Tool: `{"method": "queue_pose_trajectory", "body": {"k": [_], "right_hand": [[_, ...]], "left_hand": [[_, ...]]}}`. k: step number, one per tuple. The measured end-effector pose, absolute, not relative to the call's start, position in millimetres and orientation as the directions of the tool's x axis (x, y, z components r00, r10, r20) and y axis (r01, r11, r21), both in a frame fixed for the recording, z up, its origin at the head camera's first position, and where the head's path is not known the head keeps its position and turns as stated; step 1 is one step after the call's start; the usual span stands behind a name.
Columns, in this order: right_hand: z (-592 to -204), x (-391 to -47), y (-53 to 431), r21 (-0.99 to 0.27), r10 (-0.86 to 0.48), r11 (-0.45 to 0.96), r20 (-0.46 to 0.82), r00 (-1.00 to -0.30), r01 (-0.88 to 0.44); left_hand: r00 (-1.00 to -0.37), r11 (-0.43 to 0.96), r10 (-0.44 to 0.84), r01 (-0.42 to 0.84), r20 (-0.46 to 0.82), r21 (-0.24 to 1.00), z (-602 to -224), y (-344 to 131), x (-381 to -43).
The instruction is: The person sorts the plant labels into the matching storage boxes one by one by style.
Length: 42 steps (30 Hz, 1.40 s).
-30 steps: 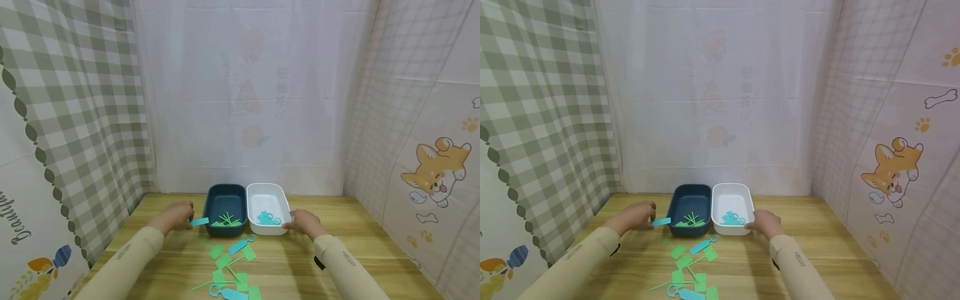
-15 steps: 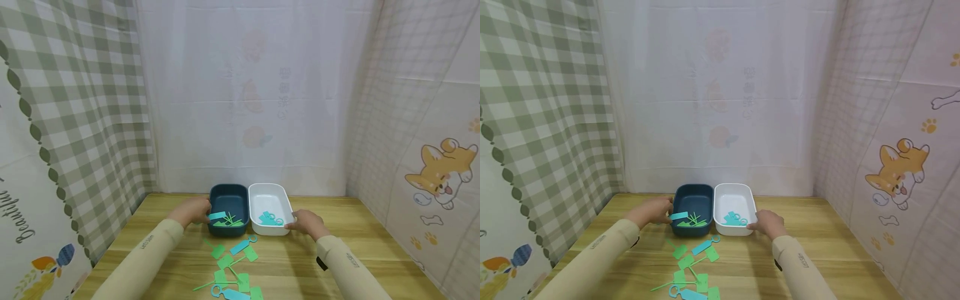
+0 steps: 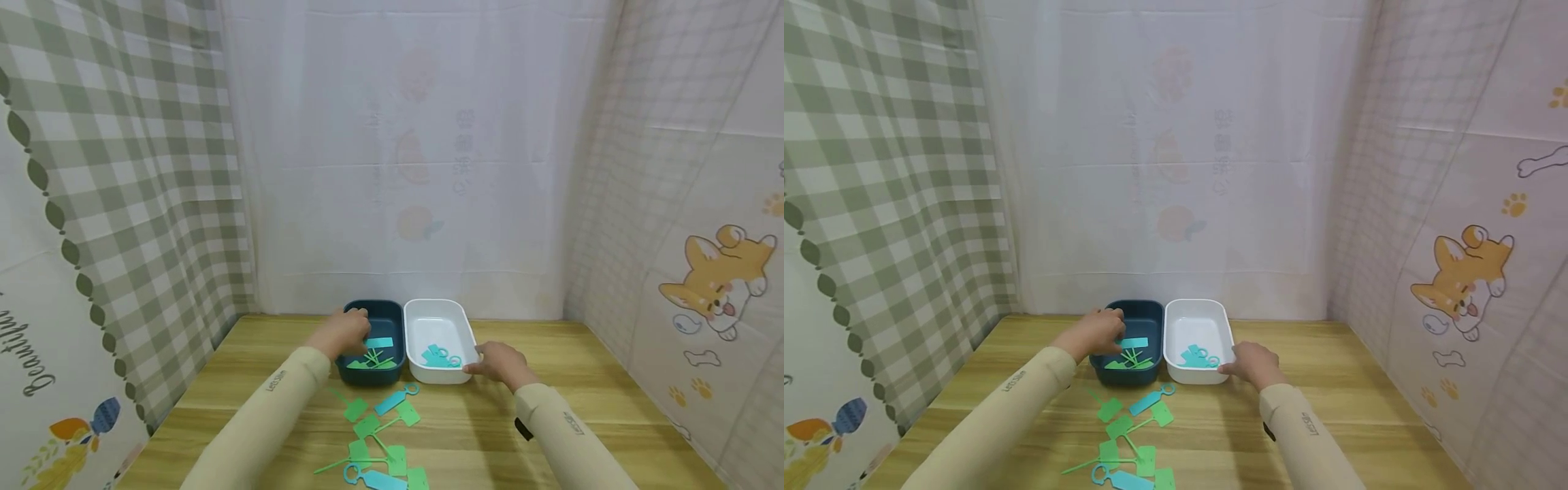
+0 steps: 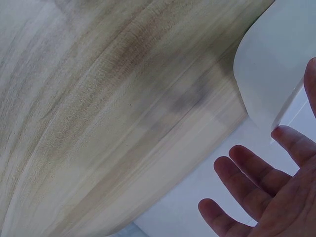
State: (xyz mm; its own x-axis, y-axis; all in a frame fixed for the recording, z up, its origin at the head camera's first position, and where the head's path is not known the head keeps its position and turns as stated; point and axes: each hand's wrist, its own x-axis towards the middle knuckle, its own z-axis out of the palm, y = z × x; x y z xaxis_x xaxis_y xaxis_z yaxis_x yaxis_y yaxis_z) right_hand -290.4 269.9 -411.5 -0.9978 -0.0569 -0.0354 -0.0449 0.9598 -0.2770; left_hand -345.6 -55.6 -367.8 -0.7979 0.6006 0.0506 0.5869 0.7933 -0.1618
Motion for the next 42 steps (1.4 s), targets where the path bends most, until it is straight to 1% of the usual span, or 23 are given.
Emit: {"method": "queue_pose_trajectory", "body": {"k": [7, 16, 21, 27, 36, 42], "right_hand": [[-414, -293, 269, -0.278, -0.045, 0.960, -0.035, -0.998, -0.033], [-411, -293, 271, -0.277, -0.026, 0.961, -0.055, -0.998, -0.010], [-409, -292, 271, -0.272, -0.038, 0.962, -0.053, -0.998, -0.023], [-409, -291, 269, -0.272, -0.047, 0.962, -0.053, -0.997, -0.031], [-412, -292, 271, -0.279, -0.039, 0.960, -0.036, -0.999, -0.027], [-415, -292, 272, -0.290, -0.036, 0.957, -0.032, -0.999, -0.025]], "left_hand": [[-0.790, 0.790, 0.609, 0.595, 0.074, -0.148, -369, -27, -345], [-0.786, 0.787, 0.608, 0.577, 0.111, -0.218, -370, 9, -345], [-0.783, 0.778, 0.612, 0.571, 0.114, -0.261, -374, 25, -347], [-0.779, 0.779, 0.611, 0.562, 0.138, -0.278, -382, 41, -345], [-0.735, 0.757, 0.641, 0.559, 0.220, -0.339, -394, 64, -337], [-0.732, 0.760, 0.640, 0.558, 0.233, -0.334, -406, 73, -336]]}}
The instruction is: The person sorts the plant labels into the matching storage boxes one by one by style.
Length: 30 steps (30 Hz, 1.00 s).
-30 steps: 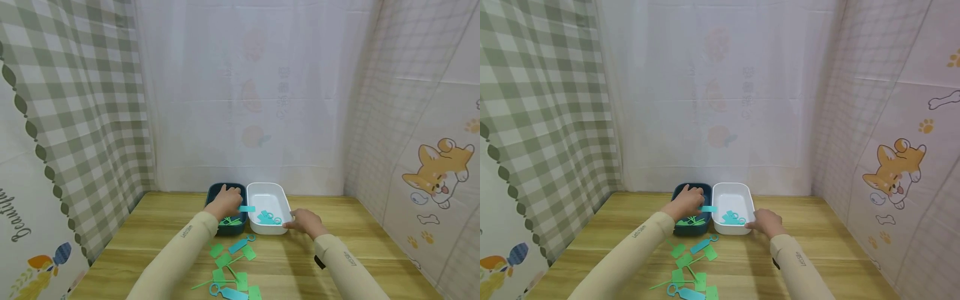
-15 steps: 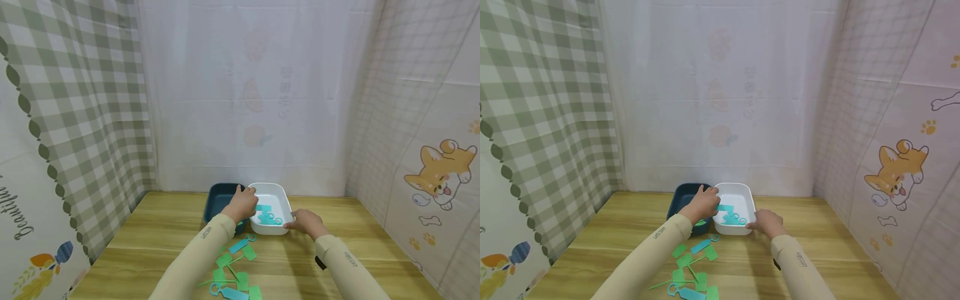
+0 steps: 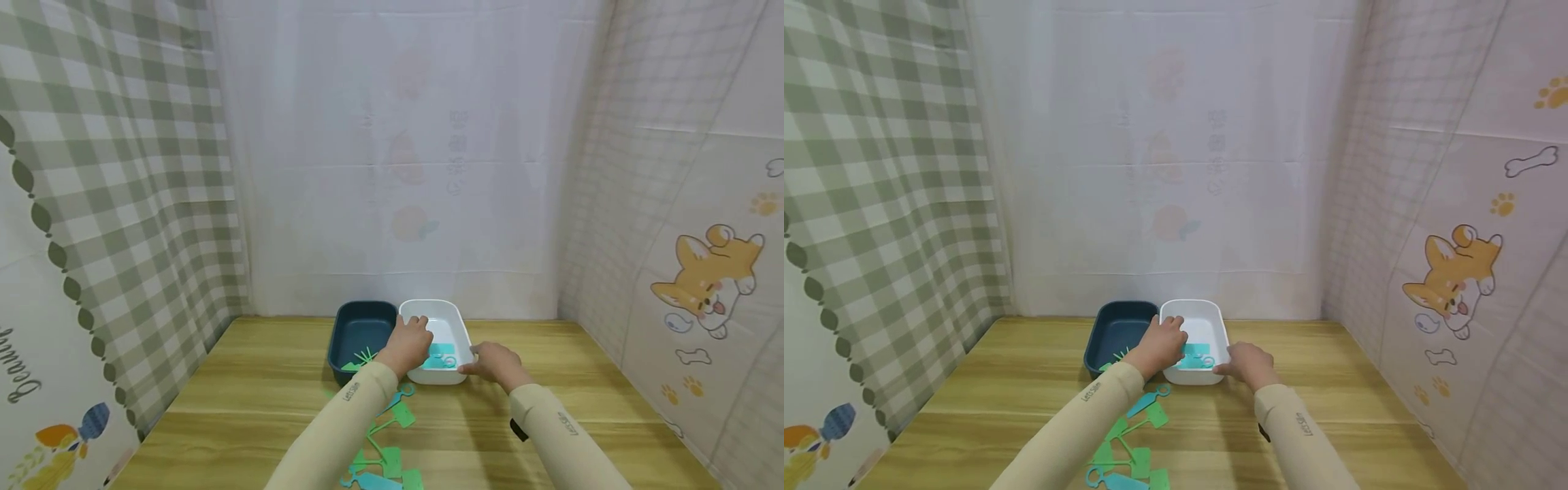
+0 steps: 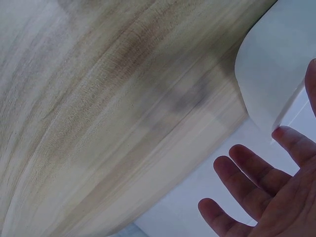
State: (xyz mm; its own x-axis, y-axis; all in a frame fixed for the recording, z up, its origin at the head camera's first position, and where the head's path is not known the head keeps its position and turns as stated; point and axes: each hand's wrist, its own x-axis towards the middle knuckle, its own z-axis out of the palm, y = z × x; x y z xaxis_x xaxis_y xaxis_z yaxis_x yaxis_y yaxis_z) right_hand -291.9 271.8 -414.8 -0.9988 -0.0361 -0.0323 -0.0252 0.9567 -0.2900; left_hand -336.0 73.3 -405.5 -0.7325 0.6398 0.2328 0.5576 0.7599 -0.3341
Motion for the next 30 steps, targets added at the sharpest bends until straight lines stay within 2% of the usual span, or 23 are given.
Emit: {"method": "queue_pose_trajectory", "body": {"k": [7, 15, 24, 30], "right_hand": [[-415, -292, 268, -0.281, -0.040, 0.959, -0.029, -0.999, -0.030], [-418, -295, 269, -0.282, -0.037, 0.959, -0.027, -0.999, -0.028], [-418, -296, 270, -0.277, -0.028, 0.961, -0.032, -0.999, -0.018], [-416, -295, 271, -0.275, -0.026, 0.961, -0.034, -0.999, -0.016]], "left_hand": [[-0.732, 0.767, 0.636, 0.564, 0.245, -0.306, -417, 74, -337], [-0.752, 0.776, 0.624, 0.568, 0.210, -0.273, -412, 68, -336], [-0.774, 0.784, 0.610, 0.558, 0.171, -0.270, -403, 44, -341], [-0.797, 0.805, 0.585, 0.549, 0.150, -0.226, -398, 24, -344]]}}
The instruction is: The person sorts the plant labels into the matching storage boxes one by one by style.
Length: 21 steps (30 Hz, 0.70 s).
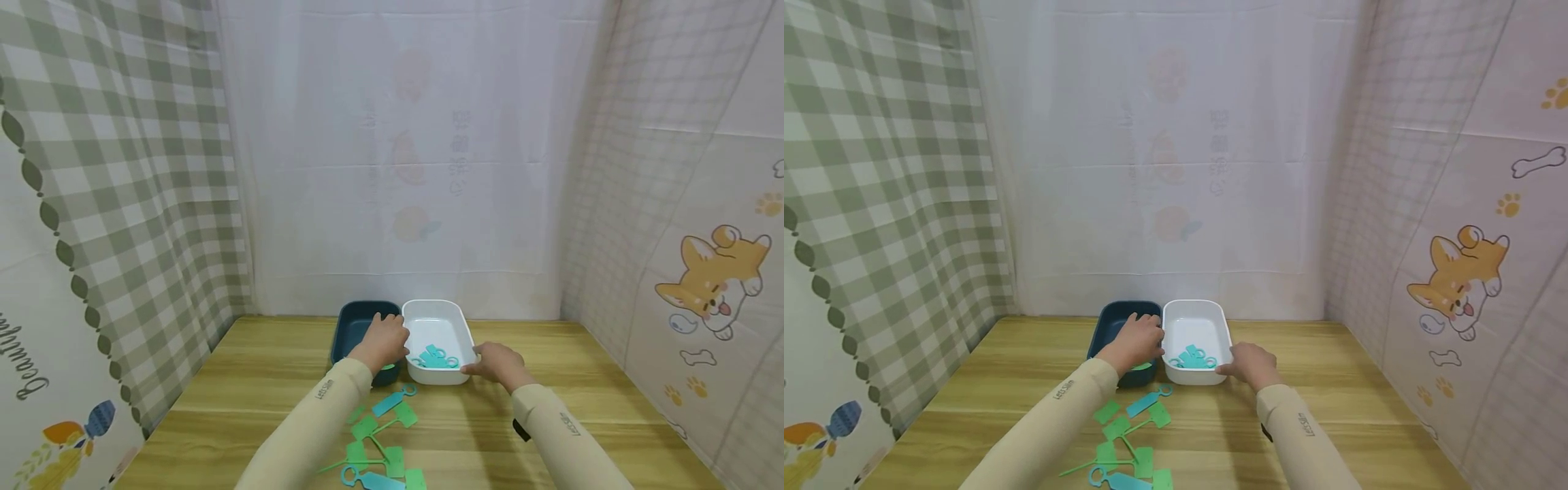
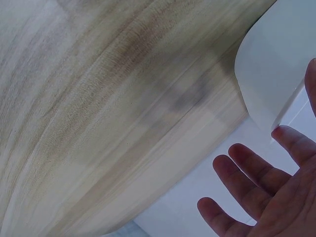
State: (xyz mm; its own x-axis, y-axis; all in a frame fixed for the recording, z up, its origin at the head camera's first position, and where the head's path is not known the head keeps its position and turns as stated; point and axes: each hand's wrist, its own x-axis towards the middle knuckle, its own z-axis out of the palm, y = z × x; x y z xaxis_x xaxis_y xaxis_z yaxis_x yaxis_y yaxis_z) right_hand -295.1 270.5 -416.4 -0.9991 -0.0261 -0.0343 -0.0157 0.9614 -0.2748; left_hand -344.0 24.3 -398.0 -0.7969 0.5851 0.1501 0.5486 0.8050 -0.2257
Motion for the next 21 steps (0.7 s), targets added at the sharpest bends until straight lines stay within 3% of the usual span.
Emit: {"method": "queue_pose_trajectory", "body": {"k": [21], "right_hand": [[-419, -295, 272, -0.277, -0.025, 0.961, -0.042, -0.999, -0.013]], "left_hand": [[-0.767, 0.796, 0.605, 0.593, 0.216, -0.122, -392, -53, -350]]}}
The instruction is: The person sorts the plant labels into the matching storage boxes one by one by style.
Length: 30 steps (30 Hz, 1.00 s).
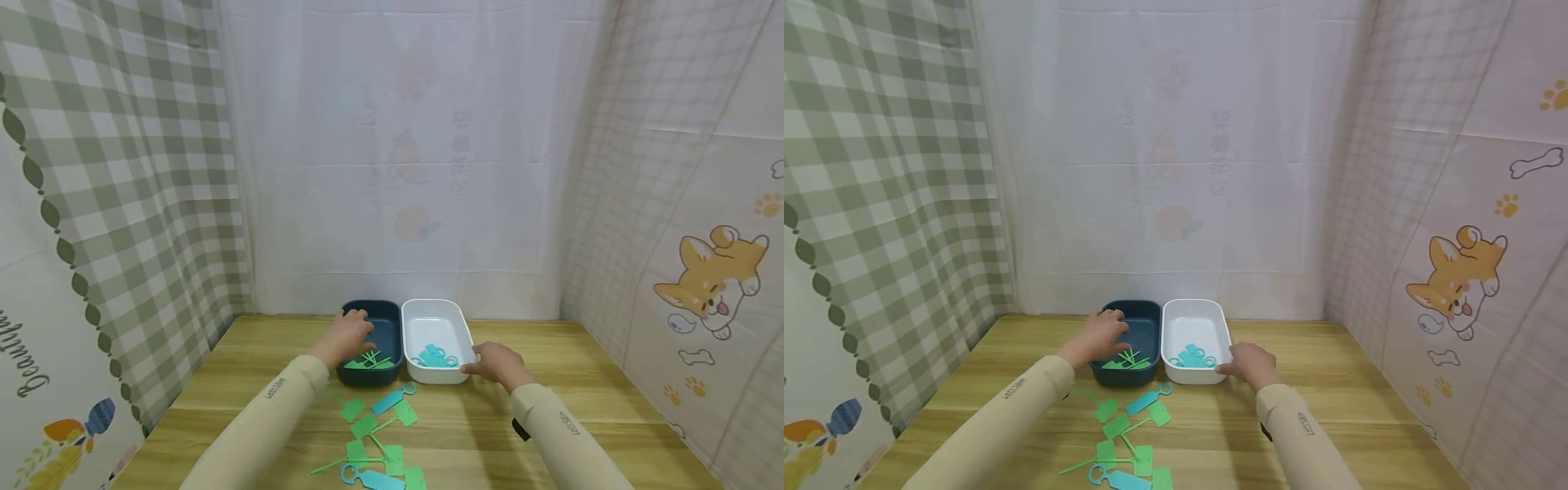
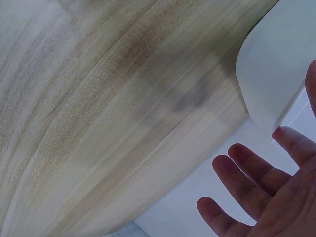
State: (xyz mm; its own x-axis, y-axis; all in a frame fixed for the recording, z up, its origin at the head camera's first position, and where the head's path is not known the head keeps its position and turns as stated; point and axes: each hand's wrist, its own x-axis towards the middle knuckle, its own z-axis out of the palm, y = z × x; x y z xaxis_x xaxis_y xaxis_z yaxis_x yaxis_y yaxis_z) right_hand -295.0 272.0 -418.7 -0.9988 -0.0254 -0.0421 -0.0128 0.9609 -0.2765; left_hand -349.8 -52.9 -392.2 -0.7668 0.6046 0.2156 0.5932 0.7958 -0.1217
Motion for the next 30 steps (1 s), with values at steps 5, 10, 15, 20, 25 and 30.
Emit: {"method": "queue_pose_trajectory", "body": {"k": [5, 10, 15, 20, 25, 30], "right_hand": [[-419, -296, 273, -0.277, -0.026, 0.961, -0.039, -0.999, -0.014], [-419, -295, 273, -0.278, -0.023, 0.961, -0.042, -0.999, -0.010], [-419, -296, 272, -0.282, -0.023, 0.959, -0.044, -0.999, -0.010], [-416, -293, 270, -0.281, -0.025, 0.959, -0.041, -0.999, -0.013], [-416, -294, 270, -0.282, -0.025, 0.959, -0.041, -0.999, -0.013], [-418, -296, 271, -0.277, -0.024, 0.961, -0.044, -0.999, -0.011]], "left_hand": [[-0.806, 0.826, 0.563, 0.556, 0.183, -0.090, -390, -72, -353], [-0.830, 0.847, 0.530, 0.529, 0.176, -0.056, -392, -94, -358], [-0.818, 0.842, 0.531, 0.539, 0.223, -0.029, -397, -120, -359], [-0.820, 0.848, 0.522, 0.528, 0.234, -0.038, -404, -146, -354], [-0.854, 0.870, 0.491, 0.490, 0.174, -0.053, -412, -163, -350], [-0.870, 0.879, 0.477, 0.476, 0.122, -0.041, -421, -172, -343]]}}
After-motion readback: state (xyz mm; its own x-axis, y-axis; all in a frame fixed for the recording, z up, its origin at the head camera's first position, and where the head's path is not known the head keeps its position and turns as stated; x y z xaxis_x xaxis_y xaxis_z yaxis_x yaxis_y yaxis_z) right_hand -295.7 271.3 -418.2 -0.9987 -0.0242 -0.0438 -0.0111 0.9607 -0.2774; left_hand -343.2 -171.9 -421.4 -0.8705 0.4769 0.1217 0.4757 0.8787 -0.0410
